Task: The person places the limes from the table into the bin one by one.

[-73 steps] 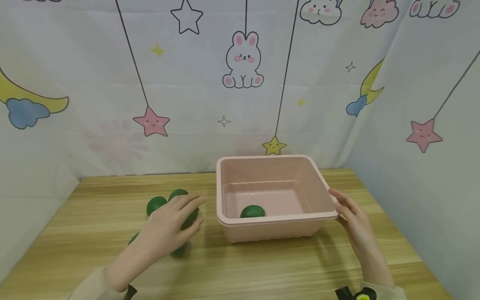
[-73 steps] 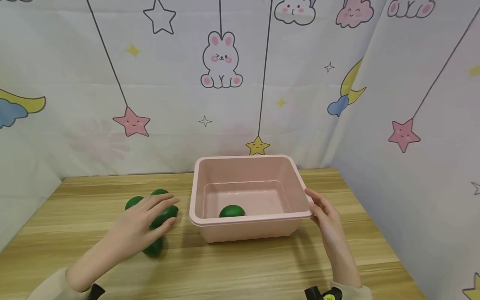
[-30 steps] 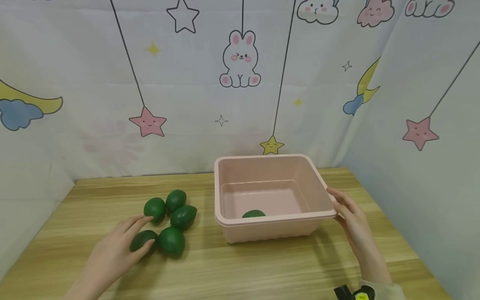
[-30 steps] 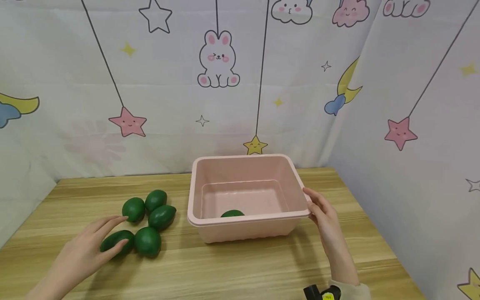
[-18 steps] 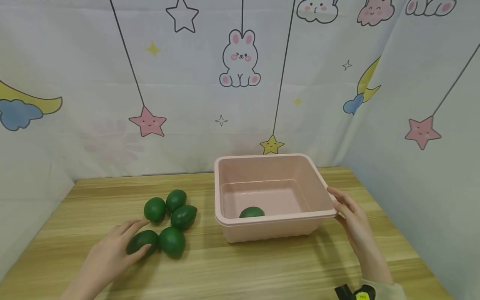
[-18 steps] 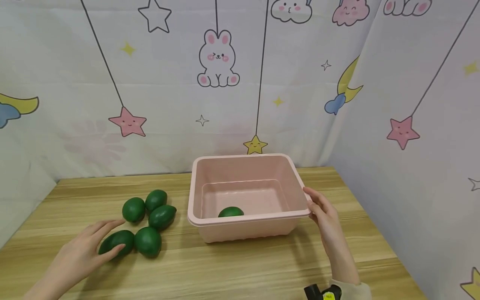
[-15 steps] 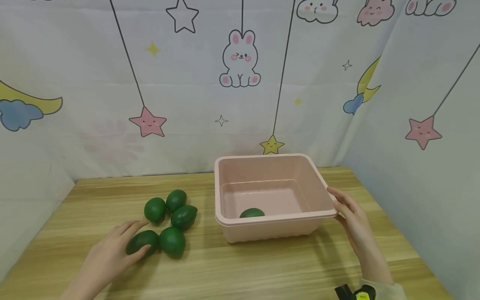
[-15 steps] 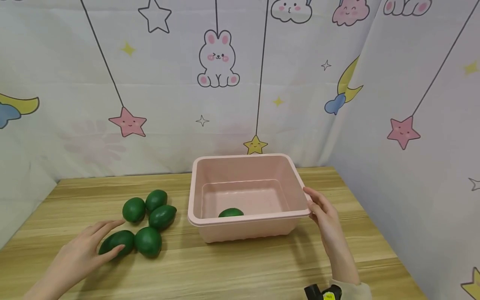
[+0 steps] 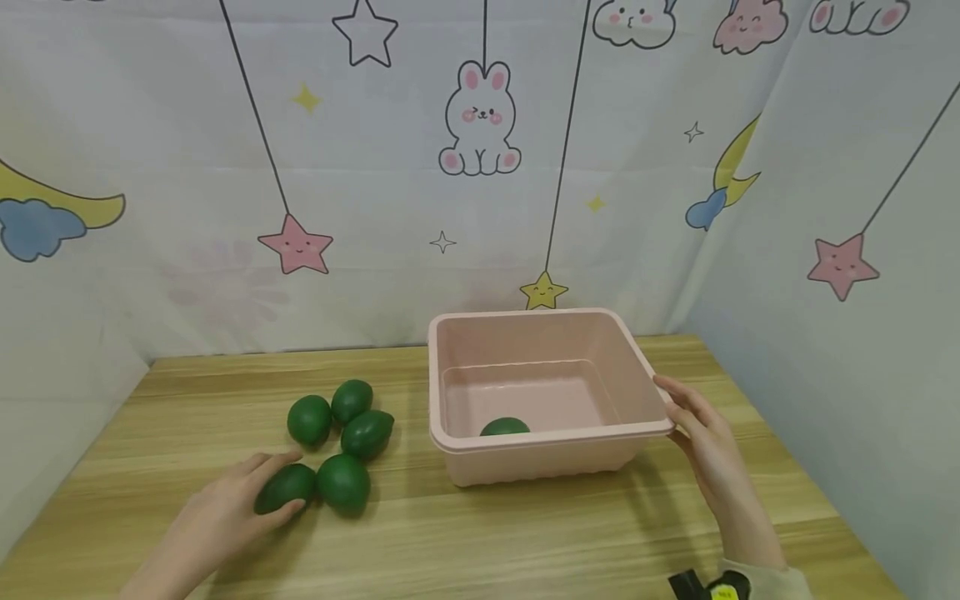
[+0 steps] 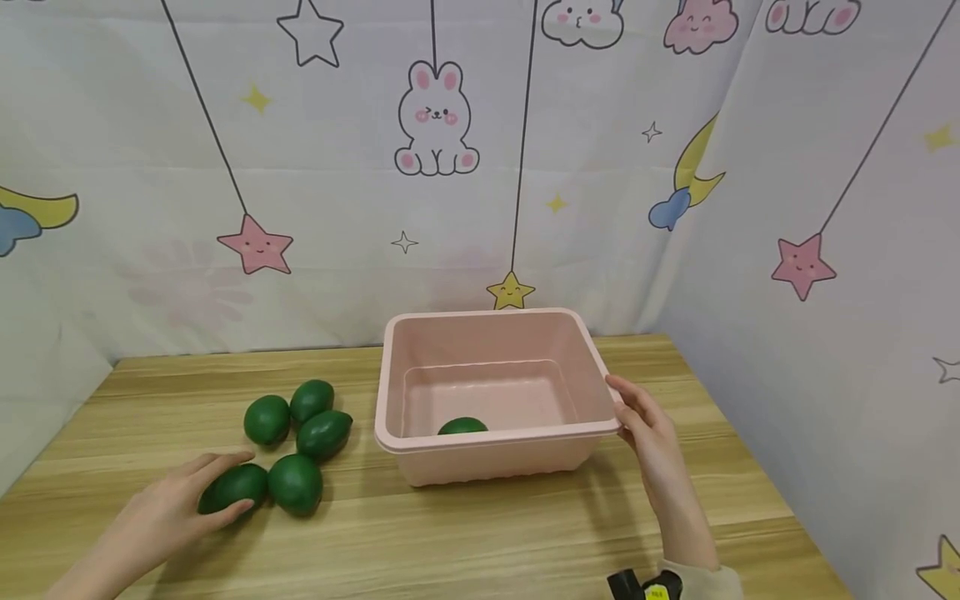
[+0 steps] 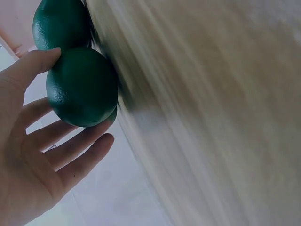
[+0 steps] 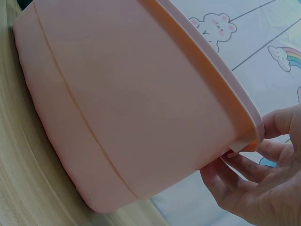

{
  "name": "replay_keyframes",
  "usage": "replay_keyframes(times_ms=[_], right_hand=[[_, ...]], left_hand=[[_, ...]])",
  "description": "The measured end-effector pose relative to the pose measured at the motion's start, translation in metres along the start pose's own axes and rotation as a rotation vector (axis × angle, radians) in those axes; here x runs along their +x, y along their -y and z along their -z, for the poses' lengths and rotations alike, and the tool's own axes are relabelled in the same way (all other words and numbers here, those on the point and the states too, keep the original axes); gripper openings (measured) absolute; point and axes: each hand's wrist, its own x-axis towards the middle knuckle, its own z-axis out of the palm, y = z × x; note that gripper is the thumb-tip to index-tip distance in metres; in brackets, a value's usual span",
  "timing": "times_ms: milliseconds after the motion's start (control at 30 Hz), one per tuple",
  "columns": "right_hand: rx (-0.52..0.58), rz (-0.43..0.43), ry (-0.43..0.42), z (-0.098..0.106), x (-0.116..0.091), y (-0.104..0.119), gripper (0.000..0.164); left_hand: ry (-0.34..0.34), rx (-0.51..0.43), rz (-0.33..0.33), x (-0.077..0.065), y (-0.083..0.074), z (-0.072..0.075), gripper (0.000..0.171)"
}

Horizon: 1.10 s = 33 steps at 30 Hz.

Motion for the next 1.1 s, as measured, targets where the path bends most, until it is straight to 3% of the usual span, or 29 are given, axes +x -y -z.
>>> replay_keyframes(times_ms=[667,1100], right_hand=[[0.009,-0.009,-0.003,0.0001,0.0,-0.0001,0.048],[0.02,-0.008,0.003,-0.0005,-0.0001,0.0005,0.048]], left_hand=[[0.1,-0.029,0.019,0.0036,-0.001,-0.0027,0.062],[0.118,-0.015,0.01,0.0058,0.0,-0.0028,0.064]])
